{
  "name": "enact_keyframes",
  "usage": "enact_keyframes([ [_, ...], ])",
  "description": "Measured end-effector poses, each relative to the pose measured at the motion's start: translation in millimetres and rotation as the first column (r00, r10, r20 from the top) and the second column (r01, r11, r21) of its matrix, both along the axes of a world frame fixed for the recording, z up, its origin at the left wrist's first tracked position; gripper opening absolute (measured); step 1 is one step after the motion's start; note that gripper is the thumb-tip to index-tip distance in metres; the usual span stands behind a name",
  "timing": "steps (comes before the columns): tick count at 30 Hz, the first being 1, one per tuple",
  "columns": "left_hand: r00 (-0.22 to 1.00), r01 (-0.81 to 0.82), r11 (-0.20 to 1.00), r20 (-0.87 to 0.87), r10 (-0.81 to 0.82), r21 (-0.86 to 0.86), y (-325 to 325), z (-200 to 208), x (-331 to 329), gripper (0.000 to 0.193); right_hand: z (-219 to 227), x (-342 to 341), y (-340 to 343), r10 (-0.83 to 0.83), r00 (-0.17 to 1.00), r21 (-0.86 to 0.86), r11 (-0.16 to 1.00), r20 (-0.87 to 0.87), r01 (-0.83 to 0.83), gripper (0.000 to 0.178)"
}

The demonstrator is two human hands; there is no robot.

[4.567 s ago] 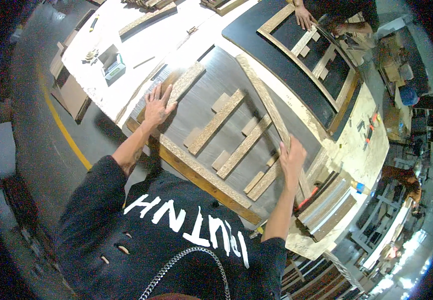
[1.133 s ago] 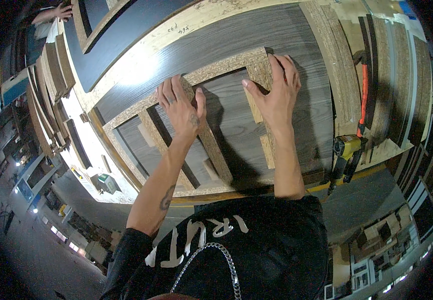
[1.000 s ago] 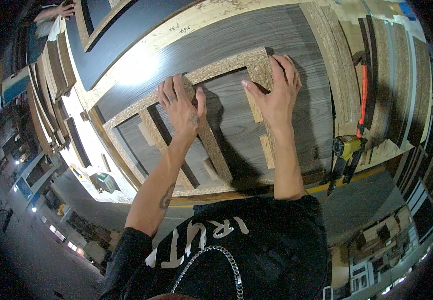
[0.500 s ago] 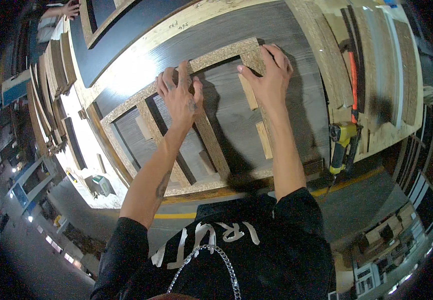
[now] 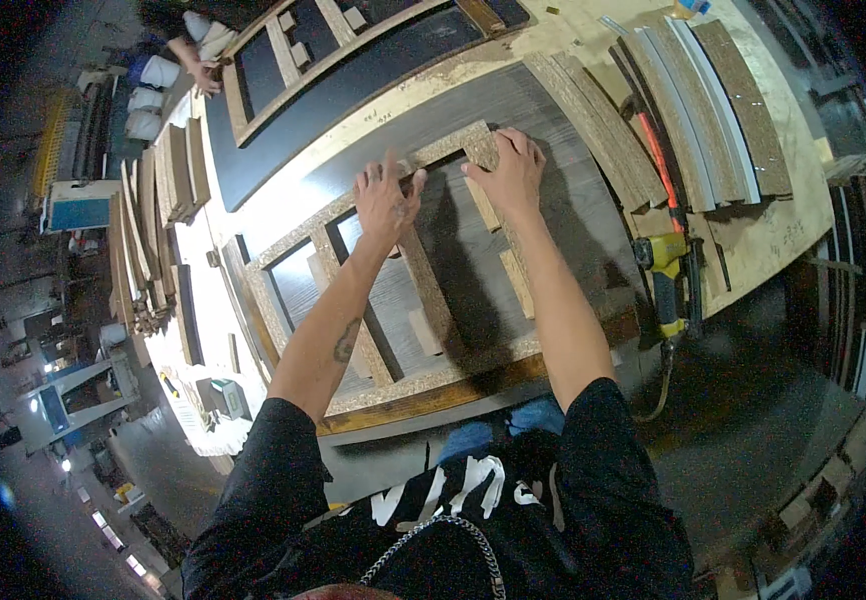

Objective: Assembling a wooden frame by positioning wooden pieces and using a pneumatic nail gun.

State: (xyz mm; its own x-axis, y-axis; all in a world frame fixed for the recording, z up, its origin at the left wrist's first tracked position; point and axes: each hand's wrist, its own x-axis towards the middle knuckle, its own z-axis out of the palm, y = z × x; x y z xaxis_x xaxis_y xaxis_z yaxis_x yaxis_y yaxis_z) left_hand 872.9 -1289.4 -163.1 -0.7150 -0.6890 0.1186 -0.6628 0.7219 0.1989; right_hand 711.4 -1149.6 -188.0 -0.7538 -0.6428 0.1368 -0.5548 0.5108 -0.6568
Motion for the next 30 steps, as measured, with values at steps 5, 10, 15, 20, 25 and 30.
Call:
enact_keyframes([
  [5, 0.991, -0.08, 0.996, 0.103, 0.084, -0.037, 18, 1, -10, 0.052, 6, 2, 4, 0.017, 0.998, 0.028, 0.999, 0.063, -0.019, 0.072],
  [10, 0.996, -0.083, 0.992, 0.027, 0.086, -0.098, 16, -7, -20, 0.052, 2, -2, 2, 0.056, 0.998, -0.105, 0.993, 0.041, -0.051, 0.07],
  [15, 0.985, -0.094, 0.996, 0.148, 0.092, 0.006, 20, -5, -19, 0.057, 4, -3, 2, 0.066, 0.997, -0.083, 0.995, 0.045, -0.062, 0.065],
  [20, 0.989, -0.059, 0.998, 0.133, 0.059, -0.003, 17, 1, -13, 0.054, 9, -3, 2, 0.096, 0.995, -0.068, 0.993, 0.032, -0.094, 0.061],
  [25, 0.989, -0.036, 0.999, 0.146, 0.039, -0.02, 18, -1, -10, 0.053, 8, -4, 1, 0.095, 0.995, -0.039, 0.995, 0.032, -0.093, 0.062],
  [30, 0.99, 0.023, 1.0, 0.142, -0.022, -0.001, 15, 2, -13, 0.054, 12, -7, 1, 0.103, 0.993, -0.041, 0.994, 0.055, -0.1, 0.064],
])
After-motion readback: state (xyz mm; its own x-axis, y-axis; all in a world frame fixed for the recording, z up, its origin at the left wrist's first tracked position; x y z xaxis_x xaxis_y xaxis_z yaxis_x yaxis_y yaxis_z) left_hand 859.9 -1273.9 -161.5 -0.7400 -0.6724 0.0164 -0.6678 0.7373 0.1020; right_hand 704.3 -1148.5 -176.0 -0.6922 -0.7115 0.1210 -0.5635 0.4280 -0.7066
